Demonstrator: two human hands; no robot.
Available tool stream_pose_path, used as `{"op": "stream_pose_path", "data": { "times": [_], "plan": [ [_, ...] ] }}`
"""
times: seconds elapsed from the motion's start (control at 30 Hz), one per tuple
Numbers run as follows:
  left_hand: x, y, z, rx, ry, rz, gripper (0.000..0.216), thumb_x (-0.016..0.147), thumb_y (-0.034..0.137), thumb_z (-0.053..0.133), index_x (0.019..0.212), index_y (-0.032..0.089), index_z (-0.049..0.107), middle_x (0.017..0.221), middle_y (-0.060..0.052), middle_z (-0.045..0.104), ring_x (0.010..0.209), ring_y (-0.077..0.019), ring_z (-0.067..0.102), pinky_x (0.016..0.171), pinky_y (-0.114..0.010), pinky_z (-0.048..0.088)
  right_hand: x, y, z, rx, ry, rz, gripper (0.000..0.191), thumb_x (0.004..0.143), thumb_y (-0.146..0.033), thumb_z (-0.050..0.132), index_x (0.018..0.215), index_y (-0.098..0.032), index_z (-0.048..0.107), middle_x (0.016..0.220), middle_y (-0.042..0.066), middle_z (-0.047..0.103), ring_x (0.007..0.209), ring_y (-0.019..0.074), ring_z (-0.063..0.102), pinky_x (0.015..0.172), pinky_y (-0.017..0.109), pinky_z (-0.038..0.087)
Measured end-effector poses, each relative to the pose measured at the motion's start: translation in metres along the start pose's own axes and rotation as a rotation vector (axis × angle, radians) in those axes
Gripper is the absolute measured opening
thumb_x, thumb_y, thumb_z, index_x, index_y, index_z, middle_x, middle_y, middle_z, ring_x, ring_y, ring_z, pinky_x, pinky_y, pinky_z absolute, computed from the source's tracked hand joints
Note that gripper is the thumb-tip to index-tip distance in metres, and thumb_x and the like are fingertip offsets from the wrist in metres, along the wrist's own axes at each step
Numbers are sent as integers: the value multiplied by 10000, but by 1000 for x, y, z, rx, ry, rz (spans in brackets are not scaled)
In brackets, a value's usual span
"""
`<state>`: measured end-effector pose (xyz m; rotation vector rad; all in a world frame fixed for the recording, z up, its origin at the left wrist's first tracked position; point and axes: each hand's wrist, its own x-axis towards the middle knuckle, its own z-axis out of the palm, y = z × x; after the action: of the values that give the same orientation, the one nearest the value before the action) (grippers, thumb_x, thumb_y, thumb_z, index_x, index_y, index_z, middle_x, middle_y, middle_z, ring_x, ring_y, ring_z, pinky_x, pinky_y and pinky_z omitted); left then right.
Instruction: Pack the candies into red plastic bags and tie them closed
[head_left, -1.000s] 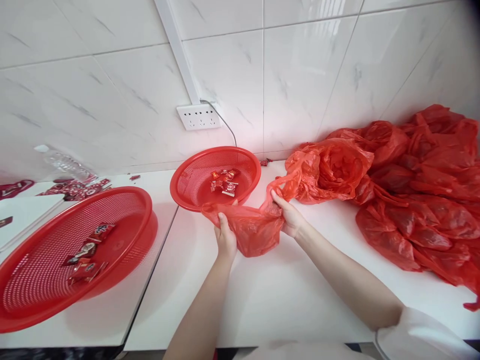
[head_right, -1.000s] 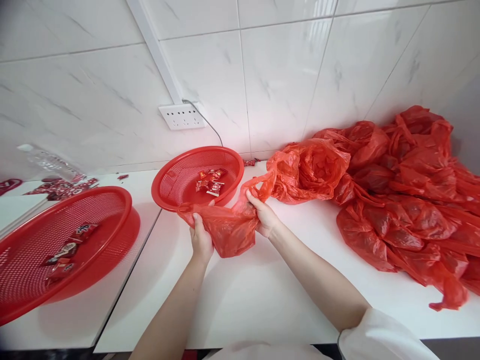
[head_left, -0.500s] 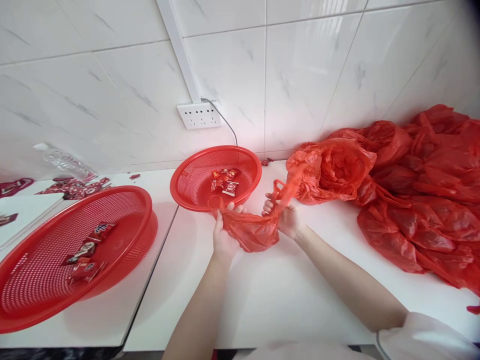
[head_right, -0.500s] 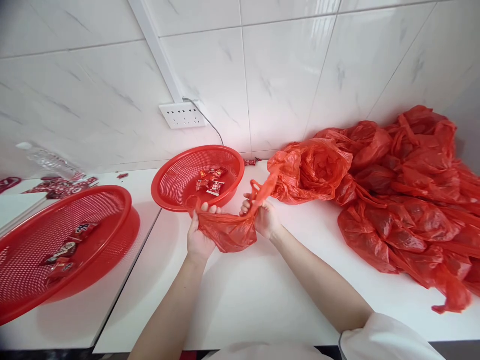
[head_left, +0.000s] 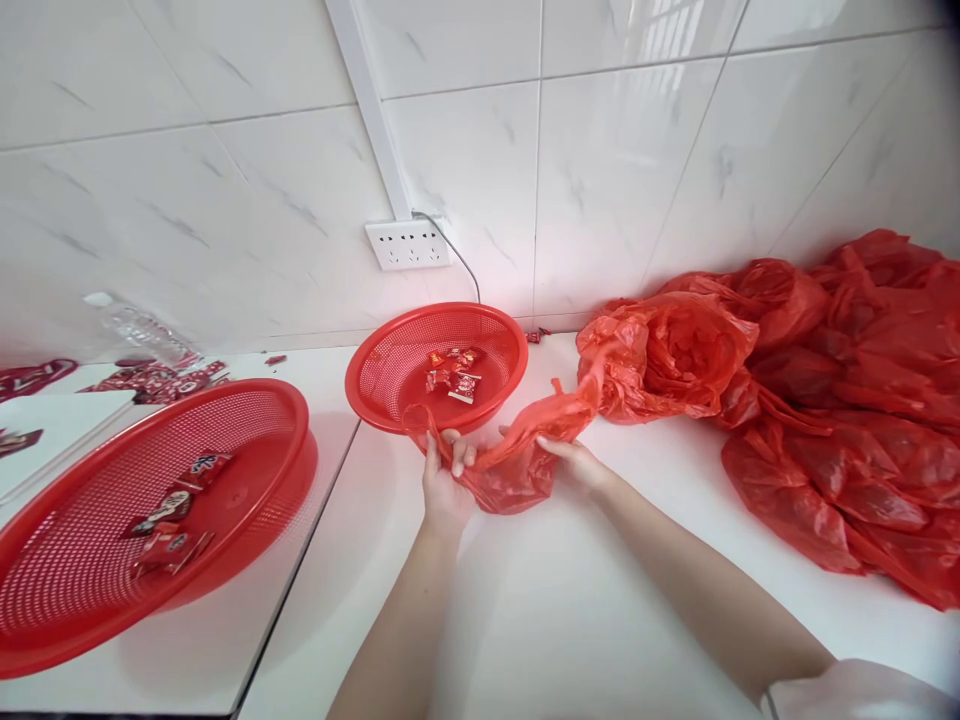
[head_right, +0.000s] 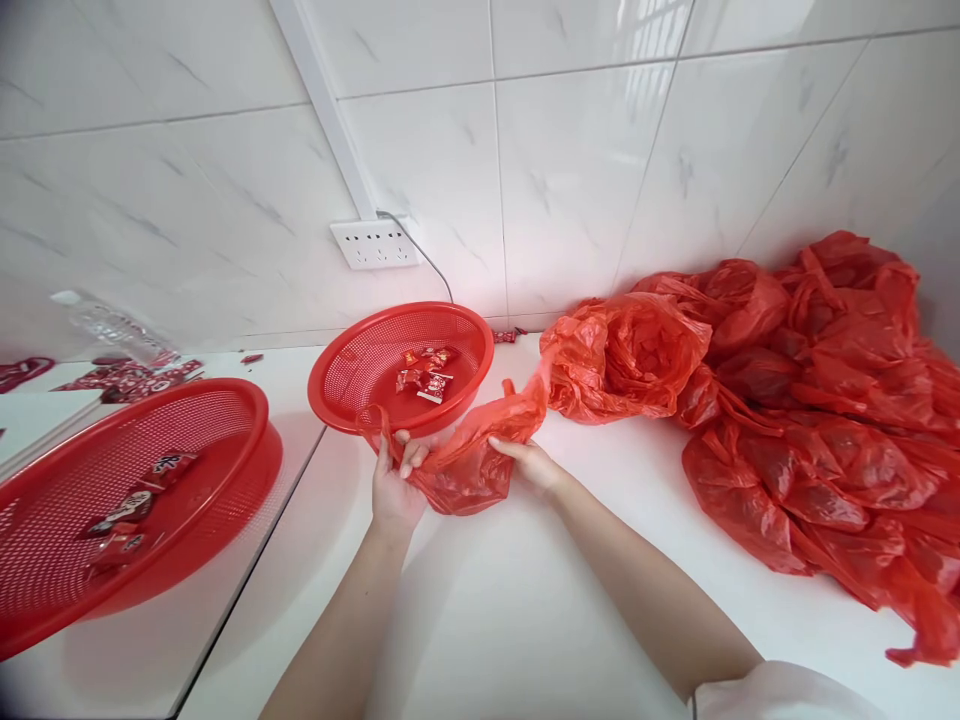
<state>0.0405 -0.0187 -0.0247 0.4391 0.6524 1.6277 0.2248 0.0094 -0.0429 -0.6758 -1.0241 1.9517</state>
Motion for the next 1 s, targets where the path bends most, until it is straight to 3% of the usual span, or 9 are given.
{"op": "stream_pose_path", "data": {
  "times": [0.13,0.33,0.43,0.53,0.6,0.67,0.83,0.9,1.0],
  "plan": [
    [-5,-7,5,0,-48,-72,352,918,448,499,694,193,593,452,84,281,419,-68,352,745,-282,512,-1,1,3,163,72,43,378,641,-487,687,861,-181,702,1018,92,722,1073,278,624,999,427,427],
    [-6,-16,10,-47,9,-194,354,949,369,457,663,176,537,491,68,277,461,-75,384,659,-225,465,-10,-5,0,16,-222,0,330,600,-352,766,886,-205,693,971,80,714,1069,276,612,958,428,434],
    [-6,-17,11,-31,-3,-218,353,948,374,466,663,173,521,496,61,296,483,-79,409,616,-204,448,-5,-4,1,-34,-224,-112,250,599,-321,812,721,-206,627,746,29,683,842,216,644,893,400,468],
    [-11,-20,12,28,-84,-198,408,944,433,461,635,170,501,465,68,258,434,-73,349,542,-195,423,3,2,7,23,-112,-184,403,717,-398,748,554,-213,429,452,-80,433,454,93,434,747,337,504],
    [-14,-23,12,99,-136,-220,446,938,472,451,610,171,476,442,75,227,384,-65,262,444,-179,350,8,6,12,89,-2,-162,469,786,-430,679,550,-219,333,417,-119,252,382,61,210,611,292,484],
    [-17,-24,13,150,-166,-256,457,936,485,441,602,173,454,431,80,209,361,-58,169,375,-171,244,8,8,16,142,54,-126,463,810,-418,638,567,-221,297,437,-119,187,396,62,121,528,268,442],
    [-14,-17,11,120,-214,-272,315,904,385,538,684,166,484,501,82,226,394,-42,167,400,-157,216,0,2,17,273,-86,-133,270,715,-375,616,635,-213,416,603,-53,328,509,95,325,602,301,470],
    [-12,-14,11,101,-228,-268,243,886,348,569,739,162,516,539,76,259,413,-39,208,425,-157,251,-2,0,16,191,-114,-116,242,638,-324,698,719,-203,504,666,-42,381,573,102,386,626,292,465],
    [-12,-17,12,67,-201,-227,245,902,373,538,778,162,543,544,79,257,418,-41,218,433,-165,270,1,5,18,-78,6,-110,326,632,-267,775,891,-194,593,599,-74,368,533,86,357,563,246,399]
  ]
}}
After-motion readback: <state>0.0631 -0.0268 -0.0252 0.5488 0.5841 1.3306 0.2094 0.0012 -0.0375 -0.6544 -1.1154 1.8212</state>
